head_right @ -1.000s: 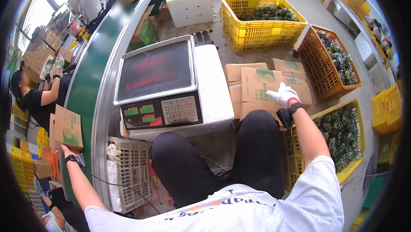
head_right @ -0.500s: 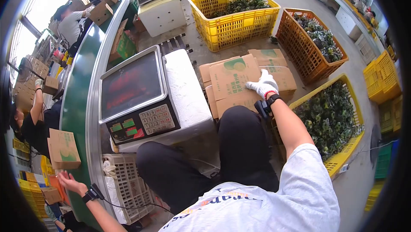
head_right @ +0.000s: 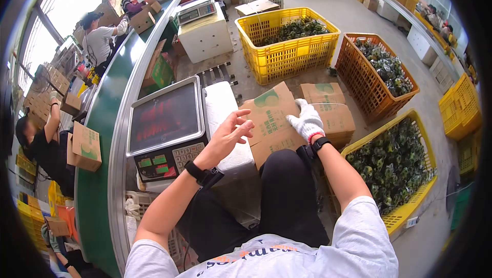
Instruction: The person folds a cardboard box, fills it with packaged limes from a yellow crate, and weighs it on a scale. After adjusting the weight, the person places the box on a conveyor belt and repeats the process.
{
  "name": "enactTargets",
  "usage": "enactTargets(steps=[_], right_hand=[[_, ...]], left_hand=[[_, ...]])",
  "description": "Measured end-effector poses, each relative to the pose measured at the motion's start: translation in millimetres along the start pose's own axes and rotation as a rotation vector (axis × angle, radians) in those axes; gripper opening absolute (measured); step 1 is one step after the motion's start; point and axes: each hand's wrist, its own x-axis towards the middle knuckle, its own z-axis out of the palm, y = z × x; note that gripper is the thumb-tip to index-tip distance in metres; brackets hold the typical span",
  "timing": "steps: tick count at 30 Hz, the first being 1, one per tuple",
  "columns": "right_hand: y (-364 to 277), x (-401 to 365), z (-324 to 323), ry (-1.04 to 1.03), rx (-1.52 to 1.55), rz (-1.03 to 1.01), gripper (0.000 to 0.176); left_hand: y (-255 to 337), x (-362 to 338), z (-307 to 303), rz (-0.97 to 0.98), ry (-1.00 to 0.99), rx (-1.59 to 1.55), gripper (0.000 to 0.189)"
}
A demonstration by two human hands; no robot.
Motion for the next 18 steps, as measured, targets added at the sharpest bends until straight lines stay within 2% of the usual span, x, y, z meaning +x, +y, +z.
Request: enactTargets(steps=[1,2,3,5,6,7,9,11,12,13,14,15,16,17,18], right_hand=[[-4,-1,-5,-0.008,0.189,-0.038,0.071],[-6,-2,-6,0.034,0.247,-0.088,0.063],[-7,1,-14,0.039,0.245,-0.089,0.063],[-19,12,-46,0.086,0.299,-0.233,0.060],[-37,8,-72,0.136,0.311,-0.277,0.056],[-52,7,-95,0.162,0.300,-0.416,0.053],[-82,-8,-132,0.052,0.220,-0.491,0.051],[-97,-24,-134,-0.015,0.085,-0.627,0.051],[-89,-25,-118,-0.017,0.079,-0.760,0.052],[-90,-37,-110,0.068,0.049,-0.741,0.050],[-88,-41,-109,0.006,0.151,-0.630,0.043],[-85,-42,-110,-0.054,0.249,-0.516,0.037],[-78,-40,-108,-0.060,0.244,-0.514,0.037],[-69,-35,-106,-0.098,0.385,-0.506,0.029],[-63,-33,-104,-0.133,0.526,-0.496,0.023]], left_hand=[[-6,12,3,-0.044,0.021,-0.010,0.065],[-12,25,5,-0.062,0.028,-0.052,0.071],[-19,36,8,-0.057,0.026,-0.052,0.071],[-30,61,10,0.044,0.213,0.037,0.078],[-29,71,8,0.030,0.277,0.085,0.089],[-26,79,8,0.035,0.282,0.083,0.089],[-22,93,11,0.159,0.547,0.189,0.099],[-25,99,17,0.119,0.591,0.103,0.103],[-34,103,19,0.104,0.570,0.102,0.101],[-46,107,22,0.090,0.551,0.099,0.100],[-57,104,27,0.123,0.577,0.252,0.095],[-68,103,27,0.120,0.581,0.246,0.095],[-71,99,27,0.141,0.549,0.173,0.092],[-72,98,28,0.165,0.513,0.101,0.089],[-73,97,28,0.108,0.492,0.053,0.095]])
